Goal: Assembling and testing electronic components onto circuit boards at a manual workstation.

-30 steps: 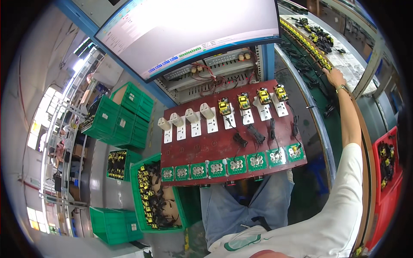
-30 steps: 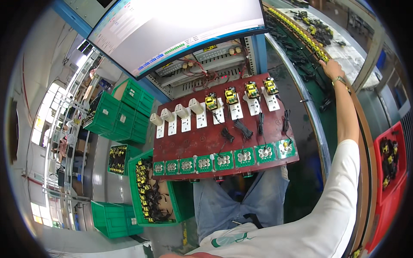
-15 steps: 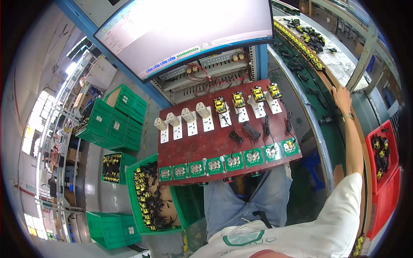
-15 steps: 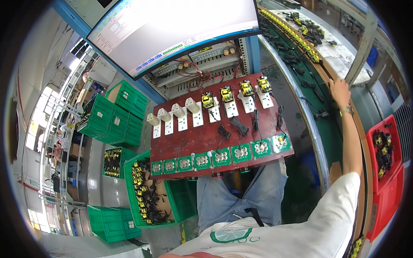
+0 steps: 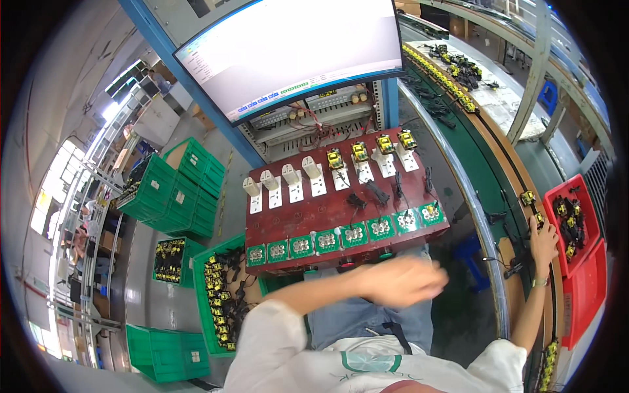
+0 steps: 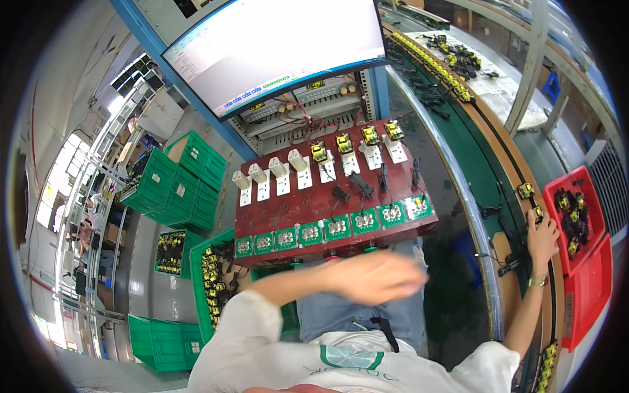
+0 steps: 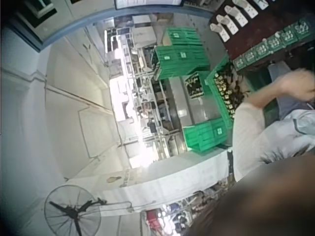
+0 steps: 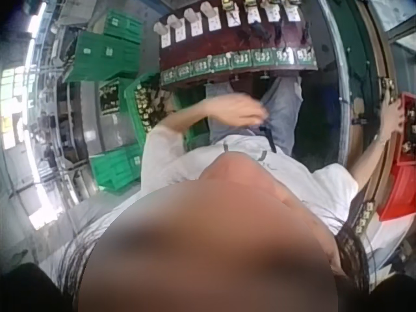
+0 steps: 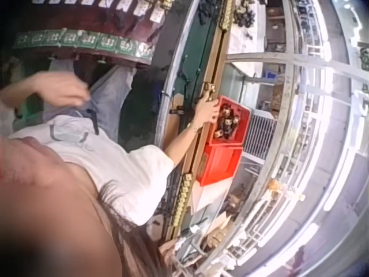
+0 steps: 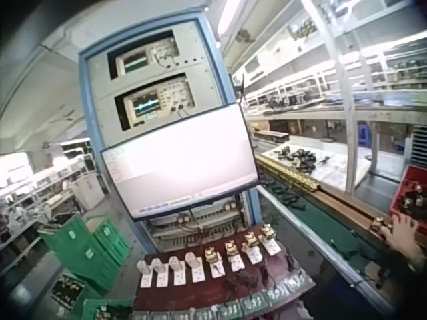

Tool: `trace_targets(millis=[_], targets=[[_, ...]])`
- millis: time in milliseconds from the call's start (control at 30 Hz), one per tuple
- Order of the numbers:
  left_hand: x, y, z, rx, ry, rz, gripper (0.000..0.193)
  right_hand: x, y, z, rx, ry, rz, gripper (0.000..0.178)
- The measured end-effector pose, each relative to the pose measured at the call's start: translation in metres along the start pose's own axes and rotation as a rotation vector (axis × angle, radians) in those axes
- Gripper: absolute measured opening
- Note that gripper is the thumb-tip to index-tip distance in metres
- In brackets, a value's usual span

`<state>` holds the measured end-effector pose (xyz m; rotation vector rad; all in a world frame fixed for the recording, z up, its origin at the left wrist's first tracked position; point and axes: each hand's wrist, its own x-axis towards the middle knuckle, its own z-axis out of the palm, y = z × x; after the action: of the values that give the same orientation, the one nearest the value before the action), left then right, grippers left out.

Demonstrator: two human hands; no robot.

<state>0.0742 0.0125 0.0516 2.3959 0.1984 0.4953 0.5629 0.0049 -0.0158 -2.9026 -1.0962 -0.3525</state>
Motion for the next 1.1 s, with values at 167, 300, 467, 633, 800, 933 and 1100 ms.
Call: trace_targets(millis=[167,300,467,633,800,933,1100], targets=[[0.233,-0.072,0.069,0.294,0.333,0.066,0.029,-0.023,0.013,0.004,0.030,0.122,-0.013,0.074],[0.328,-0.127,0.116,0.617,0.394,0.081,0.056,-0.038,0.018,0.001,0.062,0.246,-0.079,0.070],[0.355,-0.131,0.155,0.440,0.166,-0.102,0.054,-0.035,0.039,0.018,0.108,0.234,-0.063,0.064],[0.378,-0.106,0.162,0.377,0.123,-0.013,0.053,-0.025,0.090,0.046,0.068,0.261,-0.013,0.062],[0.384,-0.122,0.170,0.643,0.124,0.123,0.056,-0.067,0.042,-0.005,0.196,0.180,0.097,0.061],[0.400,-0.103,0.169,0.596,0.009,0.050,0.055,-0.056,0.073,0.029,0.271,0.262,-0.023,0.059],[0.395,-0.096,0.157,0.454,0.040,-0.007,0.050,-0.054,0.081,0.031,0.458,0.294,-0.162,0.058]])
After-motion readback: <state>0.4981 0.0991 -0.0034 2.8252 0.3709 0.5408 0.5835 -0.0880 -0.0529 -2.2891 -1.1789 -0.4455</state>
